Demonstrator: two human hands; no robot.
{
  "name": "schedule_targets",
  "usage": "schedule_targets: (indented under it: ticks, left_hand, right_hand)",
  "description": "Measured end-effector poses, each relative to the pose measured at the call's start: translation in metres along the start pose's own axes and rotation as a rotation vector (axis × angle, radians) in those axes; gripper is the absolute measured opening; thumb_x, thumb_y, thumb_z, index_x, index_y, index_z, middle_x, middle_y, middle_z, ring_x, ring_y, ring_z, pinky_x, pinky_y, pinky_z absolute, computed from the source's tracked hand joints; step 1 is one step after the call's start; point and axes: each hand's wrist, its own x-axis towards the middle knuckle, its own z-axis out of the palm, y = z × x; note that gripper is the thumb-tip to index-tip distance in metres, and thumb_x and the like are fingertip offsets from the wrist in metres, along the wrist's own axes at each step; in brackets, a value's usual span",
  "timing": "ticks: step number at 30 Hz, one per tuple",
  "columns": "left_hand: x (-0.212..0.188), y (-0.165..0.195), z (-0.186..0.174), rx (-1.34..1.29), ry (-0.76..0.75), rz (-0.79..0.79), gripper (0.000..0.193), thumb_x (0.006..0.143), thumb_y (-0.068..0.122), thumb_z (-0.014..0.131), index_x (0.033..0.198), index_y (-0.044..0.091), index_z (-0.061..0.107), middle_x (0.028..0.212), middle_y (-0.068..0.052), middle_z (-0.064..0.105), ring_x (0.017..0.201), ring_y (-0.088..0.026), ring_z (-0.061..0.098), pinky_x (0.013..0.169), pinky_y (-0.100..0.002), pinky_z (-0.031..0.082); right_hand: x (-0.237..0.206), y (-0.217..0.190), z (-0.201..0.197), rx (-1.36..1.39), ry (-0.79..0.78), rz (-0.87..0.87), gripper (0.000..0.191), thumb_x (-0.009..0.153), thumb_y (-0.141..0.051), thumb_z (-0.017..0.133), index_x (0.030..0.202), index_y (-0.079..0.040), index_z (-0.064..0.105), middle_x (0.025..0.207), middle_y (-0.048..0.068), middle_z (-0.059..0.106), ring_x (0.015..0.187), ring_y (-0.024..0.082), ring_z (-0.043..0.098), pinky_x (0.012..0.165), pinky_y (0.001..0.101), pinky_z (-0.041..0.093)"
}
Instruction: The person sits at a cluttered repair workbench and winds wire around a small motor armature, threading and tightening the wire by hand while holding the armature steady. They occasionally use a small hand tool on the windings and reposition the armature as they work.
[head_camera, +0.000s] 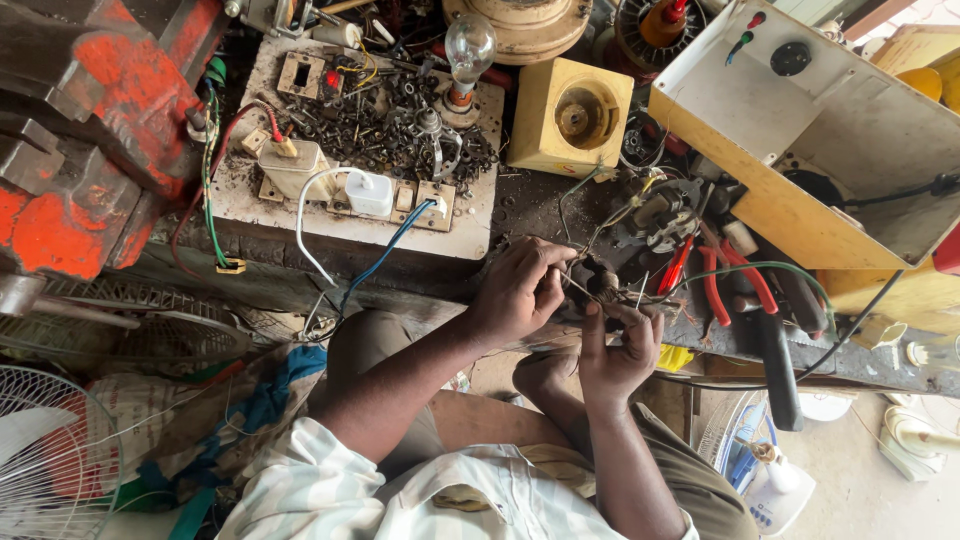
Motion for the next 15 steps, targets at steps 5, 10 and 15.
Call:
schedule_targets:
  ticks: [5,10,15]
  left_hand:
    - [-0.0008,-0.0002,-0.0010,-0.007,-0.031,-0.010,0.034,0.090,-0.006,0.059,0.123,0.002,0.057,0.101,-0.012,0.063,0.095,-0.030,0.065,0.085,-0.042,0.055]
    - [-0.0009,0.0006,-0.0009,-0.045,-0.049,-0.017,0.032,0.092,-0.004,0.059,0.122,0.004,0.057,0.101,-0.010,0.064,0.094,-0.029,0.066,0.086,-0.042,0.056]
    - [0.0003,0.0023,-0.0028,-0.050,-0.099,0.011,0.030,0.093,-0.002,0.062,0.121,0.006,0.058,0.099,-0.009,0.065,0.093,-0.029,0.066,0.085,-0.043,0.054]
  right_hand:
    - [0.0028,0.0009,0.0005,0.037,0.010,0.002,0.014,0.094,-0.004,0.080,0.099,-0.005,0.066,0.099,0.003,0.057,0.088,0.013,0.053,0.073,0.0254,0.041]
    - [0.0056,0.0000,0.0013,0.013,0.014,0.027,0.014,0.094,-0.002,0.080,0.096,-0.004,0.066,0.095,0.003,0.056,0.083,0.012,0.049,0.071,0.0257,0.039]
    - [0.0092,-0.0003,0.0014,0.054,0.009,-0.026,0.013,0.097,-0.002,0.077,0.096,-0.002,0.065,0.097,0.004,0.059,0.088,0.012,0.056,0.077,0.0260,0.045]
